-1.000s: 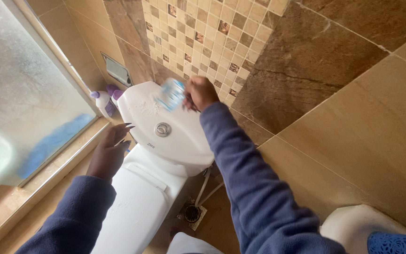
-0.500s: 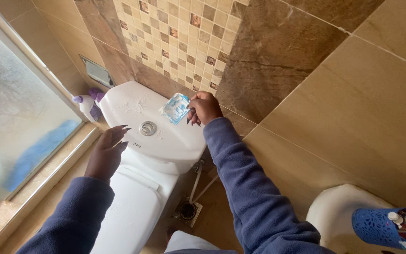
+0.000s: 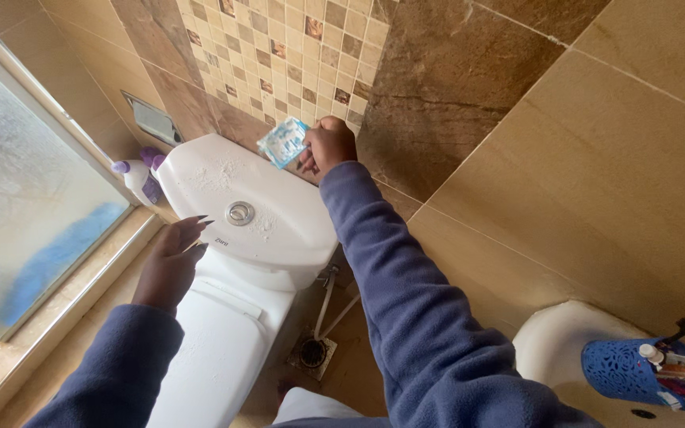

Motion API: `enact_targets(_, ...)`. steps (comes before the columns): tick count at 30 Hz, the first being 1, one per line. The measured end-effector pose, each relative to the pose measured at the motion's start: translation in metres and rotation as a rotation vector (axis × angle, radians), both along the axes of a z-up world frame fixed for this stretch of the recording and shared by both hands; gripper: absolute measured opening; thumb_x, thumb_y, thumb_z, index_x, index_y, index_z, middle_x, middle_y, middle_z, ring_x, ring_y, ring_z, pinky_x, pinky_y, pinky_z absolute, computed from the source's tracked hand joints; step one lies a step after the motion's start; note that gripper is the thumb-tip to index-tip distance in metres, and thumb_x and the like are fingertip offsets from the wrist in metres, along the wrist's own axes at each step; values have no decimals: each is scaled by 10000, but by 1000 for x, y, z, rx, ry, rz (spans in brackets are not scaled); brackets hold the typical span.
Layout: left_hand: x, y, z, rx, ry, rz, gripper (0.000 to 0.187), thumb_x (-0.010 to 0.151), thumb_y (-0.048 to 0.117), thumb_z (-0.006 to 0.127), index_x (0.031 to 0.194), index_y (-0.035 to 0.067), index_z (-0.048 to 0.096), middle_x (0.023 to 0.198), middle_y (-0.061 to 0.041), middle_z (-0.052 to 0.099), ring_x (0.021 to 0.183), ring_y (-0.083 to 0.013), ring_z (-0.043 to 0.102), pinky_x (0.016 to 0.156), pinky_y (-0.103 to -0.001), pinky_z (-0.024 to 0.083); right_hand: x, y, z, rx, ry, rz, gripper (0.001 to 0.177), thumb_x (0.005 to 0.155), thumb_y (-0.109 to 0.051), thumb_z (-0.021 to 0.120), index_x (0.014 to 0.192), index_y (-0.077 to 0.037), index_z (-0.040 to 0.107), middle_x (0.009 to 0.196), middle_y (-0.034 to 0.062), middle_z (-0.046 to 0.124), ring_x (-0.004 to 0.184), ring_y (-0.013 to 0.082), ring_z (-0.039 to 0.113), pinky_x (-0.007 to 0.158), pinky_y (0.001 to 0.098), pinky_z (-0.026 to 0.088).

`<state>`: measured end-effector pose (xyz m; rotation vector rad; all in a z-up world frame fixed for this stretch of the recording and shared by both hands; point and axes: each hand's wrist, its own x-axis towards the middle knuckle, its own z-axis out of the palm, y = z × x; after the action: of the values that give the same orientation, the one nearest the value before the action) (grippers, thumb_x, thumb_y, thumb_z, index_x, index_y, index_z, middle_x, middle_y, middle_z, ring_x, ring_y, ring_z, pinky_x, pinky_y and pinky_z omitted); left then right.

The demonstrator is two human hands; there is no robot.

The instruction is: The person cleans a toilet by applying cleaning solutions from several bottles to the rim and interior of the bowl before wiping surfaces with a cloth.

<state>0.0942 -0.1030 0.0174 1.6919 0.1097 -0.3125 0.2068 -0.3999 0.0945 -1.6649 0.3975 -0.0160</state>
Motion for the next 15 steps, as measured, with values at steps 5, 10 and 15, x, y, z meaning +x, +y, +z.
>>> enact_targets(5, 0, 7, -5, -26, -1, -6, 527, 900, -46, 555, 1420, 23, 506, 1463, -138, 582, 1403, -246, 514, 1120, -360, 430, 10, 0, 13, -54, -11, -11, 69, 827, -16, 532, 770, 3, 566, 584, 151, 639, 379, 180, 581, 350, 338, 465)
enact_targets(10, -1, 8, -2, 23, 5, -3, 514, 911, -38, 560, 1420, 21, 508, 1466, -145, 580, 1409, -248, 509, 1131, -364, 425, 3, -14, 2, 6, -26, -47, 89, 846, -14, 519, 771, 7, 563, 583, 144, 636, 378, 173, 568, 346, 340, 483)
enact_targets(15, -4, 9, -6, -13, 1, -16, 518, 906, -54, 542, 1419, 12, 505, 1473, -161, 565, 1412, -258, 503, 1144, -367, 425, -19, -21, -17, 11, 21, -64, 65, 849, 13, 536, 794, 33, 564, 584, 157, 620, 382, 170, 563, 343, 324, 476)
